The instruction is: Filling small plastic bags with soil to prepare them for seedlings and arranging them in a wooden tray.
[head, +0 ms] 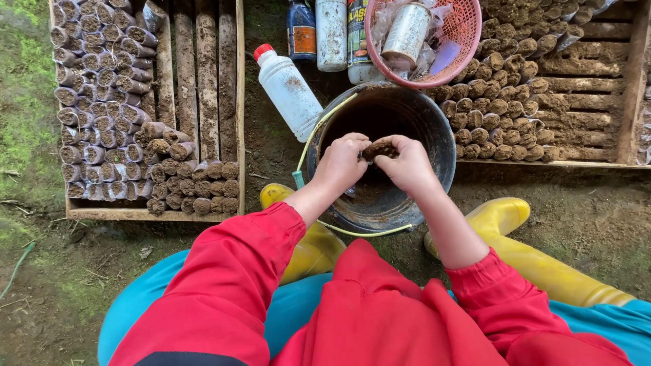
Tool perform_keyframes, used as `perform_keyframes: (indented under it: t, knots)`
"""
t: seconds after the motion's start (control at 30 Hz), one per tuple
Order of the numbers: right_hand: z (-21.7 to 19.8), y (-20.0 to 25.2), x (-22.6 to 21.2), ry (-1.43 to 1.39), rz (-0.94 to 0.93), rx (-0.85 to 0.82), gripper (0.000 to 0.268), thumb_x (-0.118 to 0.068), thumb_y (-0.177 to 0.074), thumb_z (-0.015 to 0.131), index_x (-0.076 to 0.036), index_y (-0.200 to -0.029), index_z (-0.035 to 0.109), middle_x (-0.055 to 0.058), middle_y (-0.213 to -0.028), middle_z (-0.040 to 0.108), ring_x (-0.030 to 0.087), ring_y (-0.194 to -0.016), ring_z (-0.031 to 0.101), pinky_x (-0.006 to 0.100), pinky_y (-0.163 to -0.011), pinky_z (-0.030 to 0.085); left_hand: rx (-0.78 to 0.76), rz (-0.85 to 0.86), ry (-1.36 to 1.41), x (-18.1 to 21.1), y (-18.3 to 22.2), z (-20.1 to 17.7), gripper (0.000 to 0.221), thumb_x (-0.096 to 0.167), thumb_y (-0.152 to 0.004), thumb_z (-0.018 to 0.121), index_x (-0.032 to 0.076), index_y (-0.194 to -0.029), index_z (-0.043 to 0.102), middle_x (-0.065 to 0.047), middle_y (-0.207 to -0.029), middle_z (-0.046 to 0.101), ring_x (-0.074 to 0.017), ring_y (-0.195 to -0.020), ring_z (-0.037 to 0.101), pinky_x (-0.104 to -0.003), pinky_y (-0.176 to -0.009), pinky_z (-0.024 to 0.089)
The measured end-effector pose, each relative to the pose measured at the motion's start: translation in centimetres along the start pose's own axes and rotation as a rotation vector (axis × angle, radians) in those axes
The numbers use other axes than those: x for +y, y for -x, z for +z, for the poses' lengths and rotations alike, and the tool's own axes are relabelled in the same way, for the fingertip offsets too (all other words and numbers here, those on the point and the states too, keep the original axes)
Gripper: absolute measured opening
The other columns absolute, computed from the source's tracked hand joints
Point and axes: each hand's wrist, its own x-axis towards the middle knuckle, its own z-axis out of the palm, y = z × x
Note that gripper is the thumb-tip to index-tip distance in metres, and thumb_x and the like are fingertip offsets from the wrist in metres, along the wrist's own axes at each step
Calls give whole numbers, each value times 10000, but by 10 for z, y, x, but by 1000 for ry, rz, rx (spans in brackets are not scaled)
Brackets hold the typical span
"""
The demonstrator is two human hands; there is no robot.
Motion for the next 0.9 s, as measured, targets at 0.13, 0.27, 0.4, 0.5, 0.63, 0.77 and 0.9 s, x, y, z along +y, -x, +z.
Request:
perform_keyframes:
  t: [0.13, 0.27, 0.4, 0.5, 0.63, 0.77, 0.9]
  knots:
    - [4, 7, -8, 213, 3, -54, 376, -51, -867, 700, -103, -1238, 734, 162, -1143, 756, 264, -1045, 738, 388, -874, 614, 2, -22, -6, -8, -4, 8, 389, 3, -832, 678, 11, -1218, 730, -151, -1256, 705, -373, -1009, 745, -475, -829, 654]
    - [-4, 1, -15, 152, -33, -51, 431, 45, -860, 624, -60, -1274, 685, 225, -1182, 724, 330, -1060, 723, 408, -840, 636, 15, -38, 1, -19, -9, 13, 383, 15, -842, 667, 19, -1219, 733, -144, -1248, 713, -368, -983, 753, -466, -815, 659]
    - [-13, -66, 76, 489, -73, 15, 273, -107, -850, 667, -143, -1106, 756, 105, -1006, 772, 292, -1001, 738, 439, -801, 637, 28, -33, 4, -29, -11, 18, 367, 57, -843, 655, 60, -1199, 742, -104, -1256, 716, -315, -931, 769, -457, -821, 659]
    - [21, -142, 222, 963, 72, -197, 342, -243, -787, 695, -42, -1045, 797, 195, -956, 782, 367, -998, 755, 500, -858, 635, 10, -80, 24, -35, -14, 25, 377, 60, -834, 661, 110, -1195, 755, -53, -1255, 723, -284, -898, 779, -450, -834, 648]
    - [85, -123, 235, 1057, 103, -405, 555, -491, -828, 706, -27, -1118, 793, 175, -1052, 788, 349, -1072, 747, 495, -892, 620, 4, -109, 49, -35, -13, 26, 379, 69, -818, 672, 145, -1179, 763, -15, -1241, 728, -238, -885, 783, -418, -821, 654]
    - [84, -94, 213, 874, 43, -560, 438, -350, -757, 736, -124, -1128, 794, 110, -1031, 789, 324, -1041, 746, 450, -892, 616, -16, -155, 76, -33, -13, 25, 374, 77, -815, 680, 145, -1173, 764, -12, -1237, 729, -241, -887, 784, -420, -827, 652]
    - [37, -64, 153, 463, 178, -543, 453, -349, -693, 831, -158, -1103, 807, 130, -1012, 791, 314, -1030, 737, 437, -866, 597, -28, -161, 75, -36, -15, 26, 384, 63, -813, 688, 146, -1180, 764, -18, -1237, 730, -243, -890, 784, -423, -837, 647]
